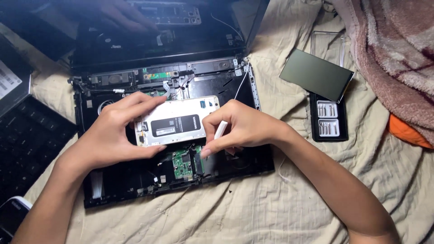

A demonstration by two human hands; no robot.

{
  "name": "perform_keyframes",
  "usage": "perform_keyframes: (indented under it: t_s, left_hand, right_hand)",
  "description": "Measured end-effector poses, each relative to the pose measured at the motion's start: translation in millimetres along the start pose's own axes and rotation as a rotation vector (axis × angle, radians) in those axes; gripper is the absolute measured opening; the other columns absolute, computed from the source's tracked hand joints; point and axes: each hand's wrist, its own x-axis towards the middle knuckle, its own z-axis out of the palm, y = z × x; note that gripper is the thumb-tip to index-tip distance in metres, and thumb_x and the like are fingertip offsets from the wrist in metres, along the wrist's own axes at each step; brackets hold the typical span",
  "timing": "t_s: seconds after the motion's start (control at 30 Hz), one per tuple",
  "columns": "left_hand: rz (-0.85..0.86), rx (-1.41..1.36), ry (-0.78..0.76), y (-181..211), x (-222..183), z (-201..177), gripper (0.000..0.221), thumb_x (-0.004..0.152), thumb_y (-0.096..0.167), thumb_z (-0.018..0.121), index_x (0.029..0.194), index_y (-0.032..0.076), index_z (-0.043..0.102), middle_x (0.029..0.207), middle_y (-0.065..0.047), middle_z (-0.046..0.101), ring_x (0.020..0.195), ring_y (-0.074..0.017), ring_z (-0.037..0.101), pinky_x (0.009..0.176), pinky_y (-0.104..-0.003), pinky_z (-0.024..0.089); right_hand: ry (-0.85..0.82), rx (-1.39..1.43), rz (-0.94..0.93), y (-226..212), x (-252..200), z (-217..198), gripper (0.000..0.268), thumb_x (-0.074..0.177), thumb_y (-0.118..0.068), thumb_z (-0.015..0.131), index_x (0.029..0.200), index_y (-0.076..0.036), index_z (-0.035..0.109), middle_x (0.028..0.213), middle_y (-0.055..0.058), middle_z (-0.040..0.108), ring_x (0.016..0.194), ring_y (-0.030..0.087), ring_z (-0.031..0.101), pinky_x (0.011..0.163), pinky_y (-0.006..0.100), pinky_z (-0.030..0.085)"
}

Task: Installing a hard drive into a laptop chassis using a small tool to align and secure it.

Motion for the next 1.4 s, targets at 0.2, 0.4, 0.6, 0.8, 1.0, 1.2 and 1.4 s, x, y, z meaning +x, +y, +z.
perform_keyframes:
  t_s: [0.2,0.4,0.6,0.8,1.0,1.2,1.4]
  left_hand:
    - [0.035,0.016,0.008,2.2,-0.2,-0.1,0.088,0.071,0.023,0.088,0.149,0.005,0.052,0.126,-0.01,0.062,0.112,-0.0222,0.061,0.083,-0.033,0.05]
    - [0.048,-0.006,0.011,1.4,-0.9,0.5,0.089,0.072,0.023,0.088,0.15,0.004,0.051,0.123,-0.009,0.061,0.112,-0.0218,0.061,0.088,-0.032,0.049]
    - [0.08,0.023,0.033,-1.7,-0.9,1.8,0.088,0.072,0.024,0.089,0.149,0.005,0.053,0.12,-0.009,0.061,0.105,-0.0201,0.06,0.086,-0.031,0.046]
    - [0.025,0.01,0.012,1.0,0.0,1.0,0.089,0.07,0.022,0.089,0.15,0.006,0.052,0.123,-0.009,0.061,0.111,-0.0215,0.061,0.083,-0.032,0.052]
    - [0.002,0.008,0.01,1.0,-1.5,2.5,0.091,0.07,0.022,0.089,0.152,0.009,0.052,0.118,-0.006,0.062,0.104,-0.0186,0.061,0.081,-0.03,0.05]
    - [0.018,0.02,0.018,0.7,-1.1,2.7,0.088,0.07,0.023,0.089,0.15,0.007,0.054,0.119,-0.007,0.062,0.105,-0.0189,0.061,0.081,-0.03,0.05]
    - [0.034,0.018,0.015,-0.1,-1.5,2.6,0.088,0.071,0.023,0.089,0.149,0.005,0.052,0.125,-0.01,0.061,0.111,-0.022,0.061,0.083,-0.032,0.051]
  right_hand:
    - [0.157,-0.507,-0.076,-21.8,-12.8,11.3,0.02,0.091,-0.03,0.073,0.097,-0.01,0.075,0.084,0.005,0.082,0.074,0.015,0.083,0.055,0.02,0.06]
    - [0.304,-0.736,-0.126,-48.0,-37.3,5.1,0.007,0.093,-0.013,0.075,0.094,-0.007,0.076,0.081,0.004,0.08,0.062,0.009,0.073,0.053,0.02,0.058]
    - [0.37,-0.803,-0.118,-44.3,-46.0,11.4,0.02,0.09,-0.024,0.081,0.085,-0.008,0.07,0.075,0.003,0.076,0.065,0.011,0.069,0.055,0.025,0.052]
    - [0.349,-0.767,-0.086,-37.3,-38.8,15.1,0.016,0.093,-0.015,0.075,0.099,-0.006,0.063,0.092,0.012,0.08,0.075,0.018,0.082,0.052,0.025,0.065]
    - [0.297,-0.837,-0.109,-35.1,-34.4,13.1,0.01,0.1,-0.015,0.067,0.103,-0.006,0.061,0.085,0.005,0.074,0.053,0.016,0.063,0.05,0.033,0.045]
    - [0.296,-0.879,-0.09,-27.0,-30.1,15.2,0.01,0.101,-0.017,0.065,0.105,-0.01,0.06,0.077,0.003,0.072,0.053,0.022,0.062,0.052,0.038,0.045]
    - [0.304,-0.887,-0.061,-22.8,-30.4,16.8,0.009,0.1,-0.018,0.067,0.102,-0.011,0.062,0.073,0.002,0.071,0.051,0.022,0.061,0.054,0.039,0.046]
